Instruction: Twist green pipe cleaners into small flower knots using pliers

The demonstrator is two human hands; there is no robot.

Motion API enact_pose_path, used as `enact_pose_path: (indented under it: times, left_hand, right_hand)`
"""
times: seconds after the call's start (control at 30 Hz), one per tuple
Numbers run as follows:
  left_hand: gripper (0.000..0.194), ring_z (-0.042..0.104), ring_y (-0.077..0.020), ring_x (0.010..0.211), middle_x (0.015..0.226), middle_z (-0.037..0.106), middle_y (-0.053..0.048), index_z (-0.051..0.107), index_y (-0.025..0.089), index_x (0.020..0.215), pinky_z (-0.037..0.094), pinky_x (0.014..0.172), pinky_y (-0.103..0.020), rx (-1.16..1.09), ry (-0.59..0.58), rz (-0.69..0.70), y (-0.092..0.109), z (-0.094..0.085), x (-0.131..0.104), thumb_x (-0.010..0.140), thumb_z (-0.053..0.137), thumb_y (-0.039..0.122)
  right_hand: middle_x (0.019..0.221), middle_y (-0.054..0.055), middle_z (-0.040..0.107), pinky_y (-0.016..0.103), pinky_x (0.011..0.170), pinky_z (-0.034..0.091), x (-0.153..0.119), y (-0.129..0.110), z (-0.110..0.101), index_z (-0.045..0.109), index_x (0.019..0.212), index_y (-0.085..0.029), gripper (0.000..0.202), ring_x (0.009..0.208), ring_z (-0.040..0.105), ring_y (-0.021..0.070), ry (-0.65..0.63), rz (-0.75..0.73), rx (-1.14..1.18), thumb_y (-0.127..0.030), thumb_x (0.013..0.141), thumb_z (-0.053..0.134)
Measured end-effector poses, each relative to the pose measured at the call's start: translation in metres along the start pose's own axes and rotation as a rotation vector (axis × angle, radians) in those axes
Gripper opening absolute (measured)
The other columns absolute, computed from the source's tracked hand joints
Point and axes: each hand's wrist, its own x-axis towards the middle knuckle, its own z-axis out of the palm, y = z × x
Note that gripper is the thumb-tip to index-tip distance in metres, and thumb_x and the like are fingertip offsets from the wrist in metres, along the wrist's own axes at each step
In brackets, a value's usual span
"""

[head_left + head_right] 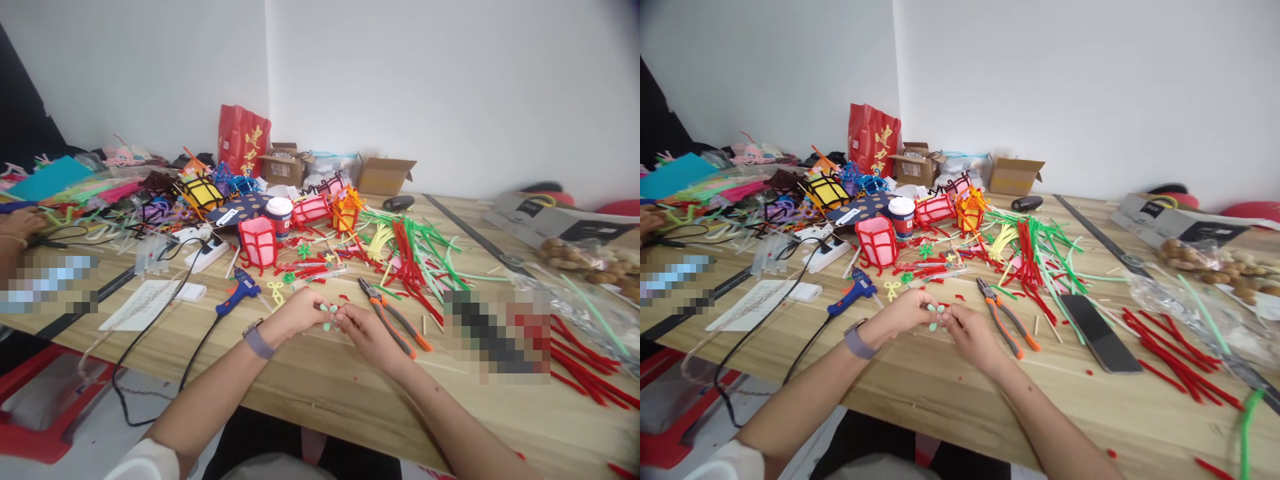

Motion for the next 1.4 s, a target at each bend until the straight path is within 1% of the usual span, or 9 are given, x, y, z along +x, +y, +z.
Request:
enact_pose_path:
  times: [0.1,0.23,0.3,0.4,0.5,0.73,0.9,1.1,1.4]
  left_hand:
    - [0.026,0.047,-0.0104,0.054,0.057,0.058,0.001,0.065,0.013,0.068,0.035,0.053,-0.023,-0.132,0.048,0.006,0.004,0.000,0.000,0.063,0.069,0.038]
    - [0.039,0.052,-0.0102,0.062,0.074,0.062,-0.002,0.064,0.014,0.081,0.041,0.062,-0.024,-0.468,-0.002,-0.027,0.008,0.002,-0.001,0.058,0.074,0.044]
    - [0.040,0.051,-0.0090,0.060,0.073,0.060,-0.001,0.062,0.015,0.081,0.041,0.061,-0.024,-0.506,-0.001,-0.049,0.008,0.005,-0.001,0.059,0.073,0.046]
    - [0.032,0.047,-0.0090,0.056,0.065,0.056,0.001,0.059,0.015,0.072,0.038,0.057,-0.023,-0.394,0.069,0.008,0.007,0.007,-0.001,0.065,0.068,0.045]
    - [0.028,0.044,-0.0095,0.053,0.057,0.051,0.003,0.056,0.016,0.064,0.033,0.053,-0.023,-0.196,0.116,0.038,0.006,0.007,-0.001,0.072,0.060,0.042]
    - [0.032,0.031,-0.0084,0.048,0.050,0.037,0.006,0.049,0.017,0.056,0.021,0.047,-0.024,0.052,0.111,0.028,0.007,0.005,-0.004,0.075,0.057,0.042]
    - [0.030,0.031,-0.0089,0.048,0.049,0.036,0.006,0.049,0.018,0.056,0.020,0.047,-0.024,0.089,0.077,0.029,0.009,0.005,-0.004,0.074,0.058,0.040]
    - [0.032,0.035,-0.0091,0.050,0.052,0.039,0.006,0.046,0.018,0.056,0.022,0.048,-0.023,0.106,0.052,0.018,0.010,0.006,-0.004,0.073,0.059,0.043]
    - [0.029,0.038,-0.0096,0.053,0.054,0.045,0.006,0.054,0.016,0.061,0.026,0.051,-0.023,0.027,-0.019,0.019,0.008,0.000,-0.004,0.069,0.062,0.042]
  right_hand:
    - [0.059,-0.001,0.049,0.025,0.052,0.036,0.002,0.003,0.003,0.047,0.065,-0.021,0.039,0.056,0.044,0.0135,0.081,0.045,0.040,-0.047,0.092,0.038]
    - [0.057,-0.001,0.050,0.025,0.050,0.038,0.004,0.006,0.008,0.048,0.063,-0.020,0.045,0.053,0.044,0.0130,0.234,0.105,0.098,-0.054,0.090,0.037]
    - [0.057,0.000,0.052,0.025,0.050,0.039,0.004,0.007,0.009,0.050,0.064,-0.020,0.045,0.053,0.045,0.0131,0.236,0.115,0.119,-0.055,0.090,0.037]
    - [0.057,-0.001,0.051,0.024,0.050,0.038,0.004,0.007,0.006,0.051,0.065,-0.020,0.043,0.053,0.045,0.0129,0.173,0.111,0.100,-0.053,0.089,0.039]
    - [0.057,-0.002,0.050,0.024,0.051,0.037,0.003,0.009,-0.001,0.051,0.065,-0.020,0.038,0.054,0.045,0.0131,0.177,0.102,0.020,-0.048,0.089,0.040]
    - [0.059,-0.003,0.045,0.023,0.050,0.031,0.002,0.006,-0.009,0.050,0.066,-0.020,0.030,0.055,0.039,0.0125,0.035,0.113,0.033,-0.039,0.088,0.041]
    - [0.058,-0.004,0.043,0.023,0.050,0.029,0.002,0.005,-0.010,0.050,0.066,-0.020,0.024,0.053,0.037,0.0113,-0.043,0.159,0.109,-0.034,0.084,0.042]
    - [0.060,-0.003,0.047,0.023,0.054,0.031,0.001,0.002,-0.008,0.052,0.065,-0.020,0.017,0.056,0.040,0.0120,-0.029,0.145,0.112,-0.026,0.078,0.044]
    - [0.063,-0.002,0.047,0.024,0.057,0.034,-0.001,-0.004,-0.008,0.053,0.069,-0.020,0.020,0.059,0.043,0.0128,-0.045,0.101,0.237,-0.032,0.083,0.045]
